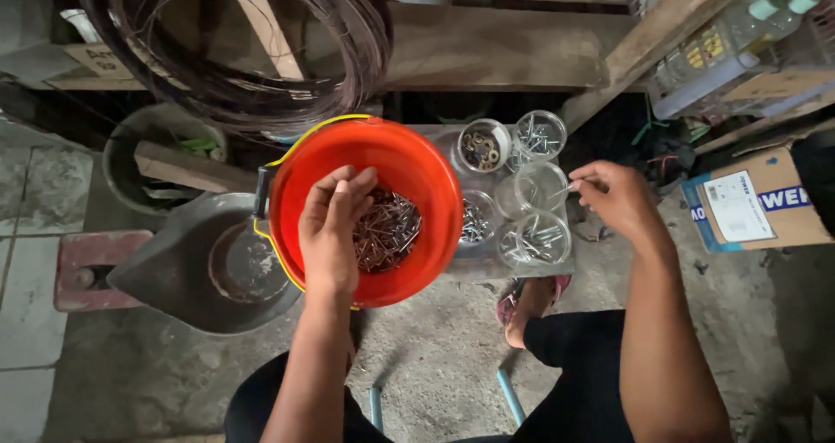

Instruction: The person sorts mixed fasteners from a red bucket into several clear jars. They pick up handfuls of nails and screws, separate them by type, and place each category into a corresponding jar on the floor.

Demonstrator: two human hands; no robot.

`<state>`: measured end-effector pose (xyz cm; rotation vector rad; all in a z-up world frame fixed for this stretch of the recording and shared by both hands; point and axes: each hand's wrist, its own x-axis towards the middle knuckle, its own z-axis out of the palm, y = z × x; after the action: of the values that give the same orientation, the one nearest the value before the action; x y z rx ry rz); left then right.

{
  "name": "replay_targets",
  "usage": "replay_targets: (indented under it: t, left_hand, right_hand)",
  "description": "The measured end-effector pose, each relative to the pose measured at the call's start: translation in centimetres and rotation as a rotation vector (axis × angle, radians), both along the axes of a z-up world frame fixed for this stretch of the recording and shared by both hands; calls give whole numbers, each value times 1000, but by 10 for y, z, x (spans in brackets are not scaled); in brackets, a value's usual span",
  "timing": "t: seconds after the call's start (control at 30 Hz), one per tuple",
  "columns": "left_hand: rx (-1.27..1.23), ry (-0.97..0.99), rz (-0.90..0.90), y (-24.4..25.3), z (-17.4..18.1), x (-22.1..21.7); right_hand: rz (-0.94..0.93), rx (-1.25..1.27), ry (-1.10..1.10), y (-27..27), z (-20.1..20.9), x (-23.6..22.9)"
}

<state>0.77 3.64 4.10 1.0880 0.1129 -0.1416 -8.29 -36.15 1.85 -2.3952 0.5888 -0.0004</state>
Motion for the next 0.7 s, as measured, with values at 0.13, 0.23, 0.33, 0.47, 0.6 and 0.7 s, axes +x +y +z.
replay_targets:
  t: [0.13,0.23,0.33,0.47,0.6,0.7]
  left_hand:
    - [8,-10,-4,-1,-3,2]
    - [11,-9,-3,-1,-4,1]
    - [-12,1,38,3,-7,4]
    - [-62,-39,173,17,-11,16]
    - [-22,-123,264,34,12,16]
    - [-51,-162,296,41,10,19]
  right_hand:
    - [13,74,88,24,33,-10]
    - [44,138,146,31,34,-14]
    - [179,152,282,36,31,-16]
    - [194,-69,226,40,27,-17]
    - [147,64,-108,68,10,-9]
    - [287,169,-214,143,41,1]
